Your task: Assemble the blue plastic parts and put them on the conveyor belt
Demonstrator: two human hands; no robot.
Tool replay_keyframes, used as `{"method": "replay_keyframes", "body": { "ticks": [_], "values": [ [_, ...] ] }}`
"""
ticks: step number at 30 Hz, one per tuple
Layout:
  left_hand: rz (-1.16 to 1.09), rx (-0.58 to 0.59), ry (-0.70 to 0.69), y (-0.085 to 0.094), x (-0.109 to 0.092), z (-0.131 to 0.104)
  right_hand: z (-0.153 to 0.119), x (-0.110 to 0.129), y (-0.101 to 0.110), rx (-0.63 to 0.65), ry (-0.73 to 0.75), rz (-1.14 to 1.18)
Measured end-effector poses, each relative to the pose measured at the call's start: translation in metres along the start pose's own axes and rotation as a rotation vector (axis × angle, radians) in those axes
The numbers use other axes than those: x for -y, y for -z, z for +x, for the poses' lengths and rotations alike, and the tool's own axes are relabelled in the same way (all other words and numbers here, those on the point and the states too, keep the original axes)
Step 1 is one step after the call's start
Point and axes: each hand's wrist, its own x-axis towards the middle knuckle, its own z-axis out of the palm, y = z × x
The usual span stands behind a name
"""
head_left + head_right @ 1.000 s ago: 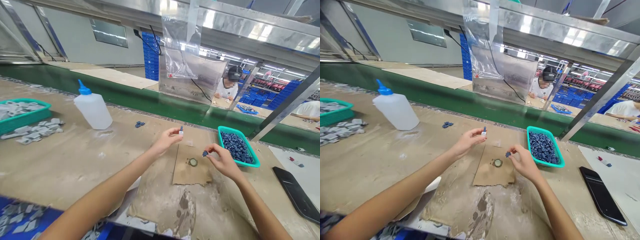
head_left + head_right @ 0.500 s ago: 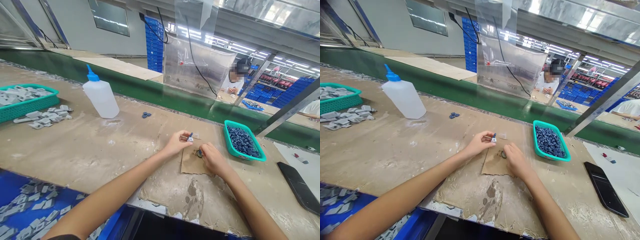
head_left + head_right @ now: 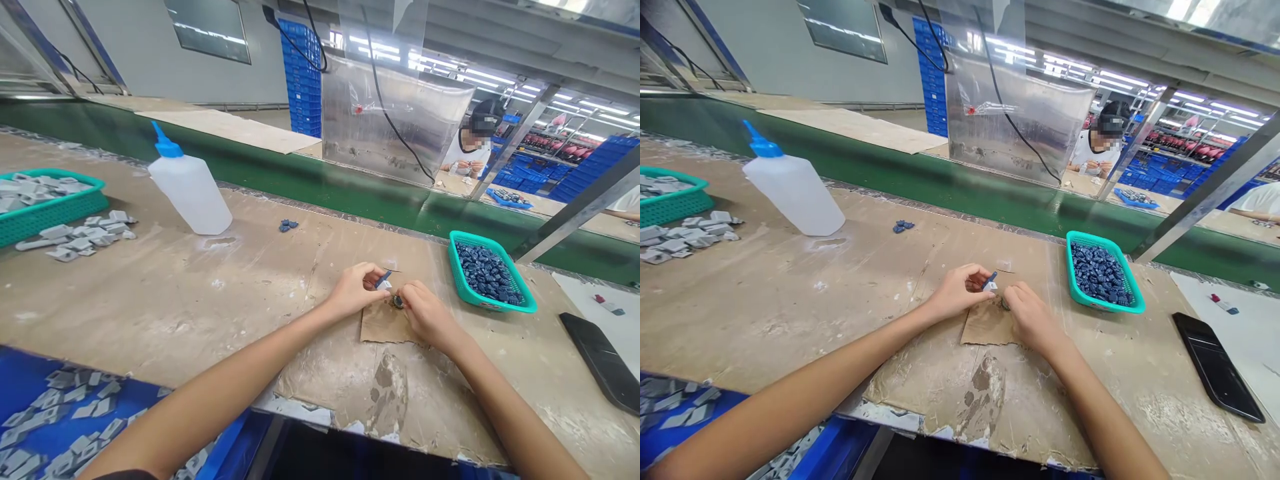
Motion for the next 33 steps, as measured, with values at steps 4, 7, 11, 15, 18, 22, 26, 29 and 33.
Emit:
{"method": "replay_keyframes", "body": {
  "ticks": [4, 7, 11, 15, 18, 22, 26, 29, 33],
  "values": [
    [0.040, -0.027, -0.014, 0.002, -0.001, 0.000, 0.000, 0.005, 0.002, 0.029, 0.066, -0.088],
    [0.057, -0.038, -0.027, 0.003, -0.002, 0.000, -0.001, 0.007, 0.002, 0.046, 0.058, -0.104],
    [0.096, -0.015, -0.055, 0.003, -0.003, -0.002, 0.000, 0.004, 0.003, -0.005, -0.047, 0.050],
    [0.119, 0.005, -0.098, 0.001, -0.006, -0.005, 0.004, 0.002, 0.010, -0.224, -0.263, 0.458],
    [0.143, 0.012, -0.137, -0.002, -0.010, -0.007, 0.008, 0.003, 0.016, -0.369, -0.391, 0.850],
    [0.173, 0.022, -0.170, -0.005, -0.014, -0.010, 0.010, 0.007, 0.016, -0.402, -0.477, 1.045],
    [0.198, 0.036, -0.192, -0.005, -0.015, -0.011, 0.010, 0.008, 0.012, -0.397, -0.485, 1.080],
    [0.202, 0.035, -0.202, -0.005, -0.015, -0.011, 0.010, 0.009, 0.009, -0.389, -0.474, 1.086],
    [0.168, 0.029, -0.224, -0.004, -0.015, -0.013, 0.010, 0.013, 0.008, -0.402, -0.460, 1.051]
  ]
}}
